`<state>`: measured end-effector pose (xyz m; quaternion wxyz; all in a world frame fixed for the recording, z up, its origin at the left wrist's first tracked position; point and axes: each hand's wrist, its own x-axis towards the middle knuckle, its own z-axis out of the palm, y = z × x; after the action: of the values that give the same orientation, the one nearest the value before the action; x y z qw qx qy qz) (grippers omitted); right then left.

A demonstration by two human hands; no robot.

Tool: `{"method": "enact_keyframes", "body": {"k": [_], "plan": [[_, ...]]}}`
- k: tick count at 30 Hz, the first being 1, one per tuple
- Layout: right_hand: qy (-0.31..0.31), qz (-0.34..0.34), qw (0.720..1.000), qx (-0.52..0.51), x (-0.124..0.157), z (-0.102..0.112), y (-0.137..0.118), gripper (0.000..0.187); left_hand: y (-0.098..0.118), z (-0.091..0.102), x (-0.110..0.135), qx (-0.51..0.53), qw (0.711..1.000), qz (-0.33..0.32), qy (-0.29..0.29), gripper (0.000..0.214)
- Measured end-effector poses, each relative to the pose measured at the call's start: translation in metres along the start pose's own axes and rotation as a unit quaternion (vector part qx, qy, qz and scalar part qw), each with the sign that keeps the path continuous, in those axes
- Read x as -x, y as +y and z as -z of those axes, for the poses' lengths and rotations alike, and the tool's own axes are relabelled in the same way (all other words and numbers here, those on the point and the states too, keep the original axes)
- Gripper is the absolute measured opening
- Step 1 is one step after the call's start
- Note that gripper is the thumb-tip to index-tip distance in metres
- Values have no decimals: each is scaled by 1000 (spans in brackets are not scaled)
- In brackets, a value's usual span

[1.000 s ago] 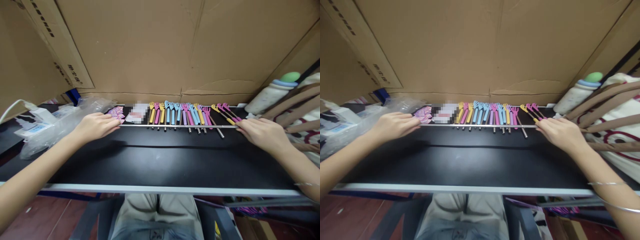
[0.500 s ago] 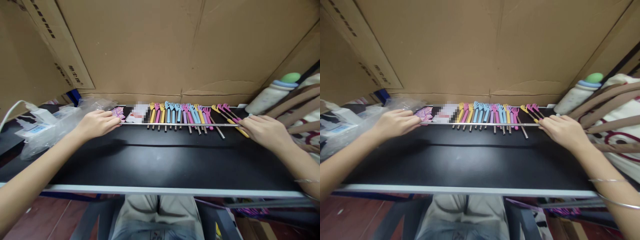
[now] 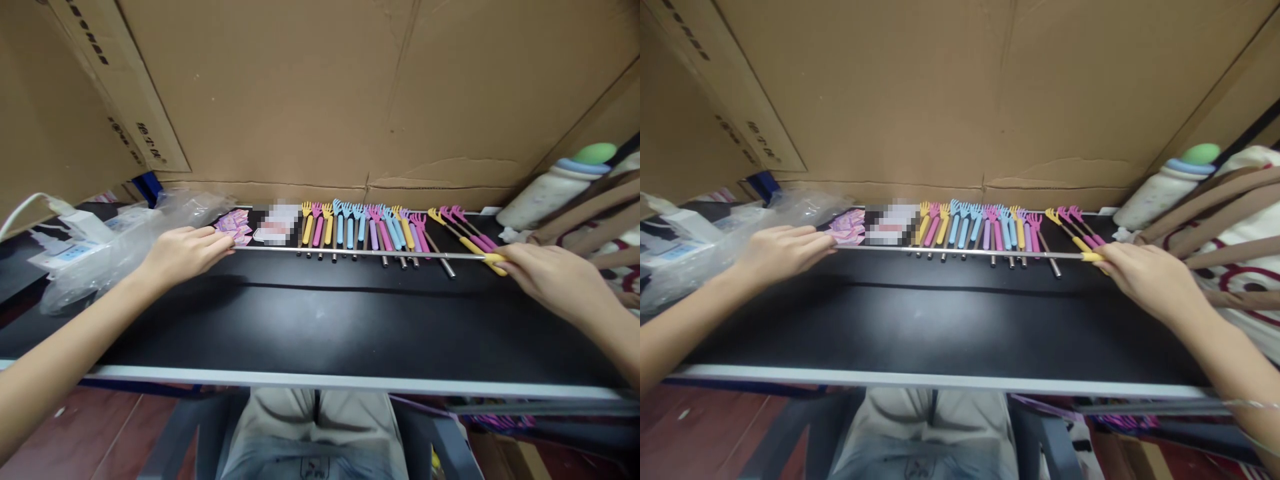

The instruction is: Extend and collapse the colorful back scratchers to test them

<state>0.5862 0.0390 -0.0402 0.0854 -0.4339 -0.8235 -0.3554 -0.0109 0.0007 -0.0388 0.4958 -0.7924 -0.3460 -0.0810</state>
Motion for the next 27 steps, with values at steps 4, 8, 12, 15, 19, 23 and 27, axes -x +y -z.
{"method": "enact_keyframes", "body": {"k": [4,8,12,15,19,23,27], "plan": [[-35,-34,999,-25,-10,12,-13,41,1,5,-5,20,1000,-12,-5,29],[20,24,997,-67,-40,29,-64,39,25,14,-33,68,995,-35,63,27],[36,64,985,-158,-75,48,-131,38,65,27,-73,129,988,-33,77,32],[26,66,982,-173,-89,57,-160,36,84,33,-90,172,981,-30,84,31],[30,60,982,-177,-93,57,-167,34,90,33,-94,183,980,-6,74,30],[8,74,979,-189,-93,53,-171,27,91,32,-97,185,981,-8,62,24],[11,77,980,-181,-97,55,-177,29,94,32,-102,193,980,-5,59,22]]}}
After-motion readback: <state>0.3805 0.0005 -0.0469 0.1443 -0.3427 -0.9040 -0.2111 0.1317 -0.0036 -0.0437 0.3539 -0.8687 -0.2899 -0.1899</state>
